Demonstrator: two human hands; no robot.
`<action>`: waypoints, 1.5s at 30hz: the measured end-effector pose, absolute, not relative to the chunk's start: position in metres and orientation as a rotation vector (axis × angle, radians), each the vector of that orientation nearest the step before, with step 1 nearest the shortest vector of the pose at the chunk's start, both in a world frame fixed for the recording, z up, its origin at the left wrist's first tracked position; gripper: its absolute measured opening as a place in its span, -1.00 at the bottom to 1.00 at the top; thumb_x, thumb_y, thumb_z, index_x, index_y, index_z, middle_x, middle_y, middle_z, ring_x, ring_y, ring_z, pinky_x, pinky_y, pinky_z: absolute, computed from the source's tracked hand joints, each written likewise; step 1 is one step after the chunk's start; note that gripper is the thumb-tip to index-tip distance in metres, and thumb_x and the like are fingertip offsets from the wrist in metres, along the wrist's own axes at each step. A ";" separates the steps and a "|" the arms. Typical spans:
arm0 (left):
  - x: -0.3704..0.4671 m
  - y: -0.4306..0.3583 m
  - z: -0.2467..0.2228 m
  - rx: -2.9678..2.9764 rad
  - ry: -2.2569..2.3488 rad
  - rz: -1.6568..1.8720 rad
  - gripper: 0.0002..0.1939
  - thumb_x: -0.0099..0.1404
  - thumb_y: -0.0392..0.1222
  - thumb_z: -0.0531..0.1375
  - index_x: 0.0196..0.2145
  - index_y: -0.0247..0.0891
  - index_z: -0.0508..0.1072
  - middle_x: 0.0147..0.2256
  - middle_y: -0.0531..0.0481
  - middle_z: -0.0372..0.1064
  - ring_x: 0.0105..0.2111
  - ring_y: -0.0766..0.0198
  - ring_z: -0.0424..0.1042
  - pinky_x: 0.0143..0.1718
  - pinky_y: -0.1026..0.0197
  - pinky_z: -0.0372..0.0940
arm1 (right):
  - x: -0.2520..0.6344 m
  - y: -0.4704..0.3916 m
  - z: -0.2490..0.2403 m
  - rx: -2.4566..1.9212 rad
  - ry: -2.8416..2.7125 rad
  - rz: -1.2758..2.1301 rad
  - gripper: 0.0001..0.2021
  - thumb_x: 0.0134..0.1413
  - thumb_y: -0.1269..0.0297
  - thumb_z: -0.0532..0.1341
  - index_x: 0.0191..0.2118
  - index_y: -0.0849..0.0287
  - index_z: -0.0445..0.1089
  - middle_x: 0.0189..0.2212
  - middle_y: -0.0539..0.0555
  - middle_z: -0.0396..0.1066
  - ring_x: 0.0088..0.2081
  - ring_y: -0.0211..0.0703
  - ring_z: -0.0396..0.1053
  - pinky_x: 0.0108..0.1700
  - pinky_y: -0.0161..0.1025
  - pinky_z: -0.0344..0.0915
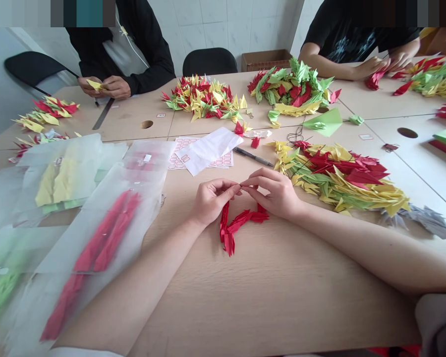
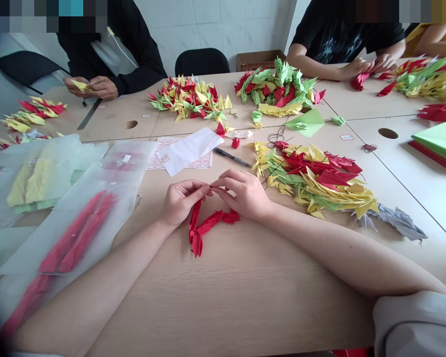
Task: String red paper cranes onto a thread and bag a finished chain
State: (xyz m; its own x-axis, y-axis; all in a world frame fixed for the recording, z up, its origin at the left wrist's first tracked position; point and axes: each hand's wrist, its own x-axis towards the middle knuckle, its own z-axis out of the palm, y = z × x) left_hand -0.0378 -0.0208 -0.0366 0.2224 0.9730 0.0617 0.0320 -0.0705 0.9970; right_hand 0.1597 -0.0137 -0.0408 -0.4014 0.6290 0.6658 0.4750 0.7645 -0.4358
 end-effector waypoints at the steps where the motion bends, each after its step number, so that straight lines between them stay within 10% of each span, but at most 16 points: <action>1: -0.038 -0.021 -0.037 1.389 1.040 1.066 -0.76 0.19 -0.04 0.34 -0.37 -0.31 0.59 -0.40 -0.06 0.55 -0.38 0.26 0.46 -0.32 0.25 0.30 | 0.160 -0.013 -0.041 -0.832 -2.074 0.204 -0.89 0.25 0.29 0.20 -0.19 0.11 0.48 -0.32 0.08 0.47 -0.36 -0.21 0.43 -0.27 -0.22 0.37; 45: -0.039 -0.022 -0.036 1.437 0.984 1.061 -0.83 0.25 -0.12 0.28 -0.39 -0.29 0.50 -0.42 0.02 0.44 -0.38 0.32 0.37 -0.31 0.29 0.23 | 0.158 -0.016 -0.036 -0.837 -2.129 0.246 -0.96 0.24 0.39 0.14 -0.22 0.15 0.33 -0.30 0.09 0.38 -0.32 -0.20 0.38 -0.28 -0.24 0.34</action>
State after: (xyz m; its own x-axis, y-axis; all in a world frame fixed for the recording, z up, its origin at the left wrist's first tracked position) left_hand -0.0391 -0.0215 -0.0364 0.2691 0.9577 0.1017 0.0289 -0.1135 0.9931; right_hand 0.1582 -0.0158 -0.0362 -0.4461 0.6408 0.6248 0.4817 0.7602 -0.4359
